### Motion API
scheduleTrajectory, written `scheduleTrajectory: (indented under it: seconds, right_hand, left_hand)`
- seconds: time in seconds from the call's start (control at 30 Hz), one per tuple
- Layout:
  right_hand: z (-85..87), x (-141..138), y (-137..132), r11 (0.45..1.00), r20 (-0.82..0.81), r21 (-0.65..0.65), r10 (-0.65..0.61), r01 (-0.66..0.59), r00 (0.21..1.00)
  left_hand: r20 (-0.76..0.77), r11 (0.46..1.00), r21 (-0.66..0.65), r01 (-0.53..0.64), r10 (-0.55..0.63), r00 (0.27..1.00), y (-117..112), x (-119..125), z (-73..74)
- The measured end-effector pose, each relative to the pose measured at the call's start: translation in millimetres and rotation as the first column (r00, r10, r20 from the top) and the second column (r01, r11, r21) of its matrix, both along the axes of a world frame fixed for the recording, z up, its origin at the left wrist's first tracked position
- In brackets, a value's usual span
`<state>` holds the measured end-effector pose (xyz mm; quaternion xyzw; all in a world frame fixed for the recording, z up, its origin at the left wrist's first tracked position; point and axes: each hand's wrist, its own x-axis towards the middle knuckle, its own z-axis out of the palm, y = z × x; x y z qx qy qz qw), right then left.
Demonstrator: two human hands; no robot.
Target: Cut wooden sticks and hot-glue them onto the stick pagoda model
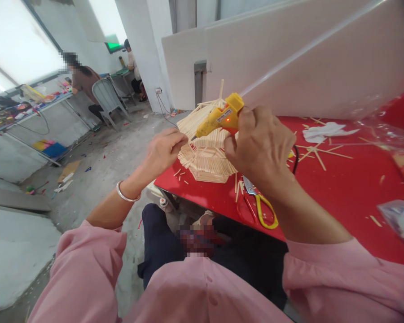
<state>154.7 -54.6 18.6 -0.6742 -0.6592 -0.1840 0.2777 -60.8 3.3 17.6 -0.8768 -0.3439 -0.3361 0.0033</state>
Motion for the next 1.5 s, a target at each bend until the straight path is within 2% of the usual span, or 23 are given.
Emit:
scheduleTrajectory:
  seconds: [0.13, 0.33, 0.63, 0.8, 0.9, 1.07, 1.5]
  right_hand:
    - [-0.1, -0.7, 1.3, 0.999, -0.030, -0.036, -0.007, 0.006, 1.000]
    - [-1.5, -1.1, 1.1, 1.000, 0.020, 0.021, -0.005, 0.004, 1.000]
    - [-1.1, -0.9, 0.3, 1.000, 0.002, 0.003, 0.003, -0.003, 1.000]
    - [-1.2, -0.3, -1.4, 1.000, 0.002, 0.008, -0.020, 0.020, 1.000]
    - [-0.2, -0.9, -2.6, 0.999, 0.010, -0.006, -0.032, 0.032, 0.999]
    - [0.8, -1.9, -3.9, 1.000, 0.022, -0.004, -0.022, 0.022, 1.000]
    - [-0.5, -2.3, -2.3, 1.000, 0.004, -0.008, -0.010, 0.010, 1.000]
  left_hand:
    - [-0.002, 1.000, 0.000, 0.007, -0.007, 1.000, 0.5, 0.7, 0.0]
    - [0.007, 1.000, -0.002, 0.021, -0.021, 1.000, 1.1, 1.8, 0.5]
    - [0.066, 0.999, -0.047, 0.016, -0.013, 0.998, -2.1, -0.4, 2.7]
    - [0.213, 0.991, -0.120, -0.062, 0.087, 0.973, -3.6, -7.5, -6.5]
    - [0.271, 0.986, -0.153, -0.065, 0.106, 0.957, -4.5, -8.1, -15.5]
    - [0.265, 0.980, -0.192, -0.060, 0.111, 0.958, -5.8, -2.4, -21.4]
    - [0.271, 0.983, -0.169, -0.072, 0.116, 0.956, -3.1, 3.8, -20.9]
